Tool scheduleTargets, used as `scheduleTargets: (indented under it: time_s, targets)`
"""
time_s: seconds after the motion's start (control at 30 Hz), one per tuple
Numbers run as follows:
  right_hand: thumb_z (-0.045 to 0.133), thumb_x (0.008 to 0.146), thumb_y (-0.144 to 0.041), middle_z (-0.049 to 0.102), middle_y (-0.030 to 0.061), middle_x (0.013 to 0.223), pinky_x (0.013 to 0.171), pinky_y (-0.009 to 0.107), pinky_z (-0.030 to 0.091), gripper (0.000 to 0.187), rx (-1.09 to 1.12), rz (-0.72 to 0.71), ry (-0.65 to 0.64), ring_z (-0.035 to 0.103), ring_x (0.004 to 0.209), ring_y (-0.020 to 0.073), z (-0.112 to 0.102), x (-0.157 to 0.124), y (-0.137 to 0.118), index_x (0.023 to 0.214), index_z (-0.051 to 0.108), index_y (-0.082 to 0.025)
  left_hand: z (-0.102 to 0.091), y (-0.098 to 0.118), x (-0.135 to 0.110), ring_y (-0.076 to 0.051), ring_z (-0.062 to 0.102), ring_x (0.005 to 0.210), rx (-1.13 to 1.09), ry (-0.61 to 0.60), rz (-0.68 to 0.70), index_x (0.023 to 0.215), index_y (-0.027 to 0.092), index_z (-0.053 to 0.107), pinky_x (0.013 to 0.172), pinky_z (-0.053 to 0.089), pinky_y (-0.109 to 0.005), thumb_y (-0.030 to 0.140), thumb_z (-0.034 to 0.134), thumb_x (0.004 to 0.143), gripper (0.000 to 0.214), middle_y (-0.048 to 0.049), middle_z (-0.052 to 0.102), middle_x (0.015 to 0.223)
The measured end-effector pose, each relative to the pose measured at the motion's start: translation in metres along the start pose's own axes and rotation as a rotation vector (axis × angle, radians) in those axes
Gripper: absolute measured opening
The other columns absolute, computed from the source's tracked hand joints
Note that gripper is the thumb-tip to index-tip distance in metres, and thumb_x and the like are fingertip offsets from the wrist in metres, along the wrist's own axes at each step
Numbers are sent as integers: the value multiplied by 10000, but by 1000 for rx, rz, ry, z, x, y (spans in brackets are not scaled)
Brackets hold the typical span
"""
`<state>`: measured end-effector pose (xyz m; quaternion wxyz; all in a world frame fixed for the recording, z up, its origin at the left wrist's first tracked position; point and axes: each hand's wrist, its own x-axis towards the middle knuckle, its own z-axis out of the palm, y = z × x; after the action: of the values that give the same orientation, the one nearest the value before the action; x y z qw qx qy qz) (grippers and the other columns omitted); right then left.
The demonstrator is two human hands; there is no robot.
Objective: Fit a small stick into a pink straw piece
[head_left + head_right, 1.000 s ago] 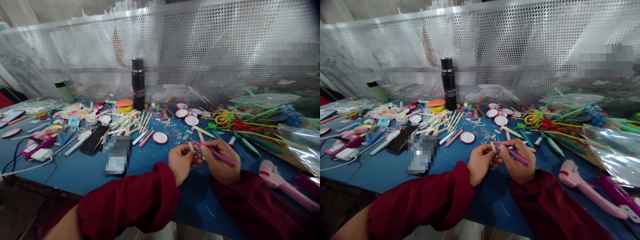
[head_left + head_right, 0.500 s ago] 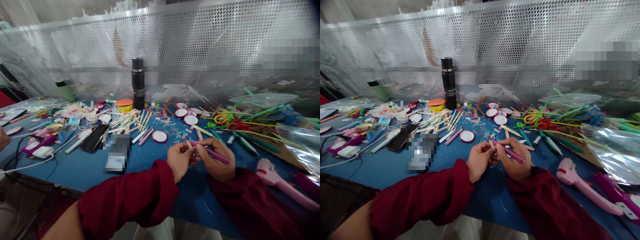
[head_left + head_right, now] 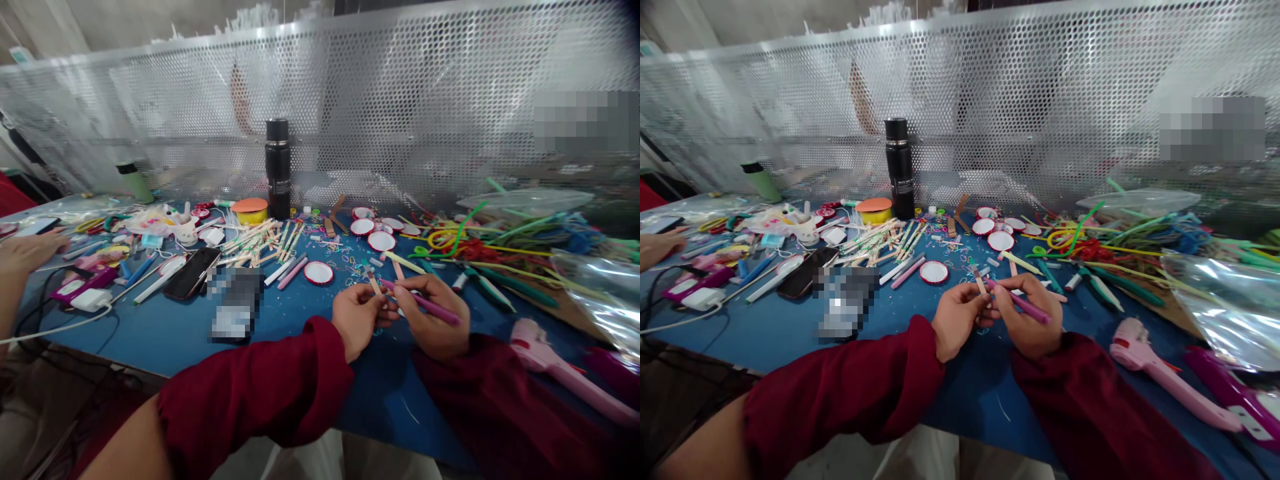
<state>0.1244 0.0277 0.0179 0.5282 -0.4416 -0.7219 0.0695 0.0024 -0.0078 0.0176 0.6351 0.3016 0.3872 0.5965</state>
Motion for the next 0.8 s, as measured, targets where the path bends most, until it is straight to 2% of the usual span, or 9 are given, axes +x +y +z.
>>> scheduleTargets:
  time_s: [0.17, 0.37, 0.53, 0.67, 0.8]
  targets:
    - [612, 824, -387, 677, 26, 727, 579, 331, 485, 154, 39, 8, -39, 630, 623, 200, 1, 1, 1, 785, 631, -239, -2, -3, 1, -97, 612, 535, 19, -9, 16, 892, 119, 641, 512, 466, -194, 233, 651, 792, 152, -27, 643, 694]
    - [618, 823, -368, 656, 10, 732, 586, 320, 463, 133, 46, 1, 3, 600, 624, 182, 0, 1, 4, 793, 627, -239, -3, -3, 1, -96, 613, 570, 23, -17, 20, 894, 123, 636, 504, 461, -193, 252, 643, 793, 164, -35, 643, 751]
    - [624, 822, -355, 656, 15, 758, 622, 327, 467, 123, 46, -12, 23, 604, 657, 185, -2, 2, 0, 812, 627, -233, -3, 0, -1, -106, 587, 670, 63, 30, 60, 843, 121, 661, 518, 466, -192, 322, 702, 741, 229, -45, 620, 810]
    - [619, 836, -326, 674, 19, 811, 660, 320, 491, 113, 149, 1, 31, 636, 711, 181, -3, 3, -3, 873, 633, -220, -4, -1, -2, -72, 476, 576, 208, 77, 121, 827, 127, 680, 466, 394, -177, 366, 693, 742, 255, -13, 557, 716]
    - [603, 852, -299, 683, 12, 815, 671, 299, 497, 97, 145, -31, 25, 633, 716, 162, -4, 2, -5, 875, 648, -217, -5, -4, -2, -56, 398, 478, 258, 45, 137, 773, 140, 627, 433, 309, -182, 379, 660, 765, 242, 35, 472, 579]
